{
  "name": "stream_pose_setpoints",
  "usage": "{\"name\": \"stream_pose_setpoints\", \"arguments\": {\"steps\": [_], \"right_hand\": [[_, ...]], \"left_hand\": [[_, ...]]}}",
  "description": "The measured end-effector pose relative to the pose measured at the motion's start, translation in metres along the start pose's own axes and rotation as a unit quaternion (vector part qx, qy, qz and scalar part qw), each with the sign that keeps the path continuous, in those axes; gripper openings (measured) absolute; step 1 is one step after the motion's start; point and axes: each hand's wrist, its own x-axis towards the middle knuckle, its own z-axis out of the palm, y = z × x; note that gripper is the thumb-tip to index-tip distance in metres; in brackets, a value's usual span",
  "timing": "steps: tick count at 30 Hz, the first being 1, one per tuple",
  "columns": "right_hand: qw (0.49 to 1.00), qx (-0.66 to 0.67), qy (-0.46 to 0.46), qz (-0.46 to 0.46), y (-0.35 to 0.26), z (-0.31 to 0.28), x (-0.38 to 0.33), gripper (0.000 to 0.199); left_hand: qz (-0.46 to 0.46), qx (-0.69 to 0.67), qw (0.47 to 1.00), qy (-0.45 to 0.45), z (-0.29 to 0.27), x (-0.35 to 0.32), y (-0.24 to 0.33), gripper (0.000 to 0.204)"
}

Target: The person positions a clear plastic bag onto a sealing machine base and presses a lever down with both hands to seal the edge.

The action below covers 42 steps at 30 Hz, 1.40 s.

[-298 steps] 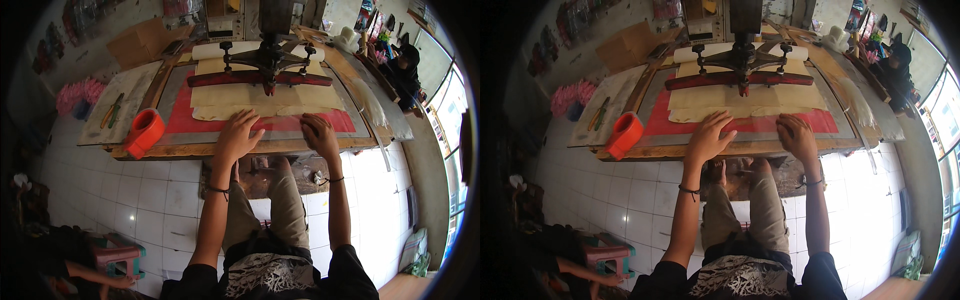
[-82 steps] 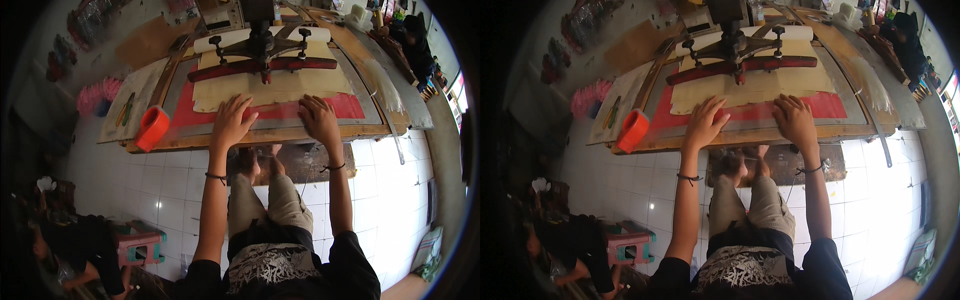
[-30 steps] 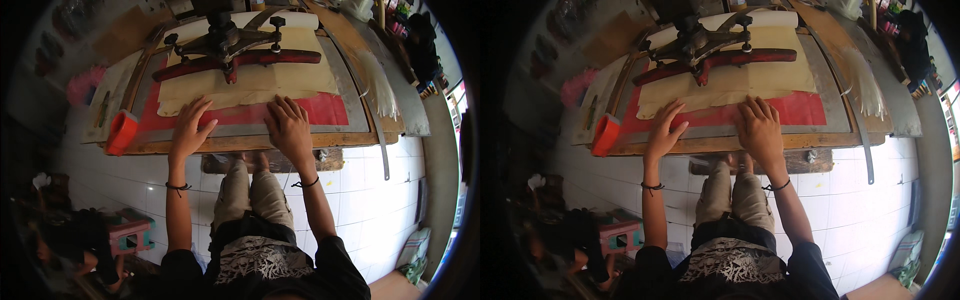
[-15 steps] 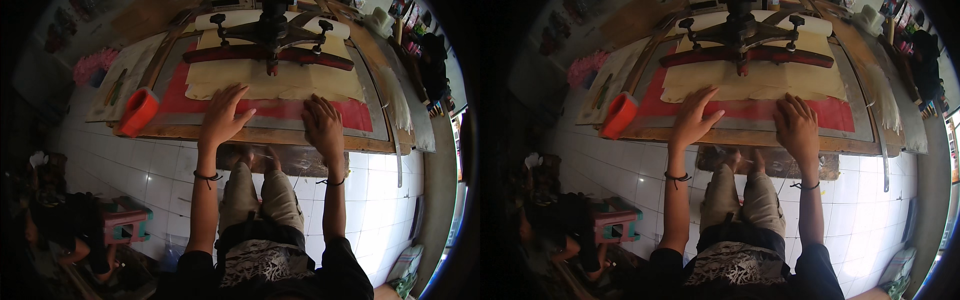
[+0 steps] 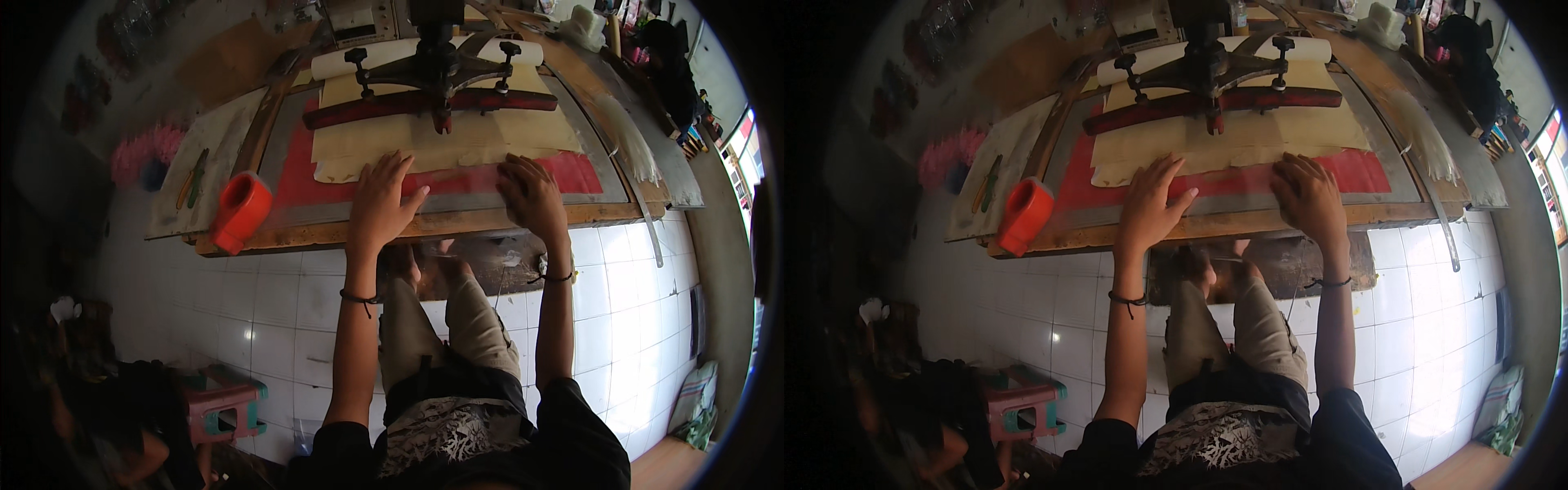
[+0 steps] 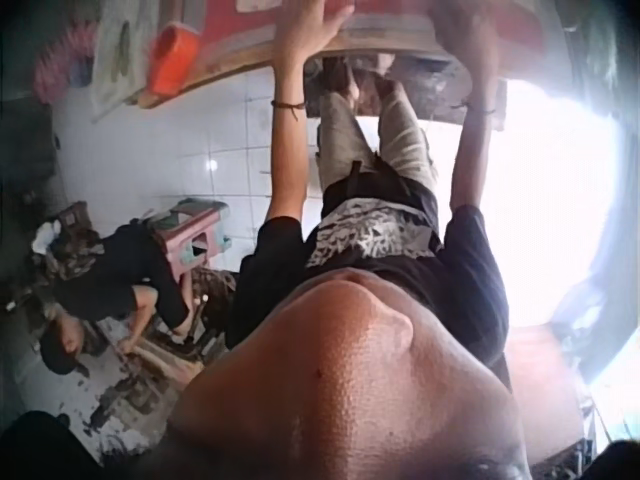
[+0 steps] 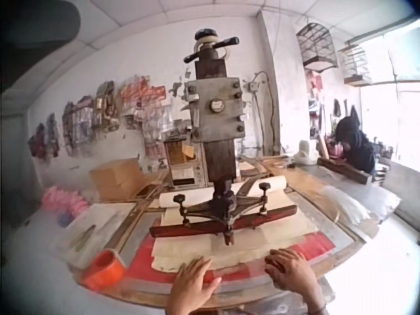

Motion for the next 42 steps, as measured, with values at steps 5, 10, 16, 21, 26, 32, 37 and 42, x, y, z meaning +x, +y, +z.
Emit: {"name": "stream_pose_setpoints", "arguments": {"steps": [5,10,16,21,26,32,37,42], "right_hand": [[1.000,-0.018,-0.002,-0.012,-0.005,0.001,0.006,0.034],[0.994,-0.092,-0.043,-0.038,0.011,0.003,0.035,0.037],[0.990,-0.117,-0.070,-0.031,0.030,0.024,0.041,0.046],[0.993,-0.101,-0.062,-0.003,0.028,0.023,0.038,0.047],[0.994,-0.090,-0.066,0.001,0.031,0.023,0.040,0.048],[0.993,-0.082,-0.089,-0.015,0.031,0.021,0.042,0.049],[0.993,-0.076,-0.086,-0.001,0.032,0.023,0.039,0.047],[0.996,-0.071,-0.054,0.008,0.030,0.023,0.038,0.046]], "left_hand": [[0.014,0.019,1.000,-0.004,0.004,0.007,-0.013,0.064],[0.030,-0.040,0.995,-0.081,0.011,0.049,-0.028,0.058],[0.051,-0.017,0.996,-0.071,0.022,0.049,-0.034,0.057],[0.046,-0.038,0.995,-0.075,0.021,0.050,-0.032,0.058],[0.060,0.002,0.996,-0.059,0.028,0.053,-0.035,0.058],[0.035,-0.026,0.998,-0.055,0.024,0.053,-0.035,0.055],[-0.005,-0.069,0.995,-0.070,0.014,0.052,-0.027,0.053],[0.053,-0.006,0.998,-0.043,0.018,0.055,-0.030,0.054]]}}
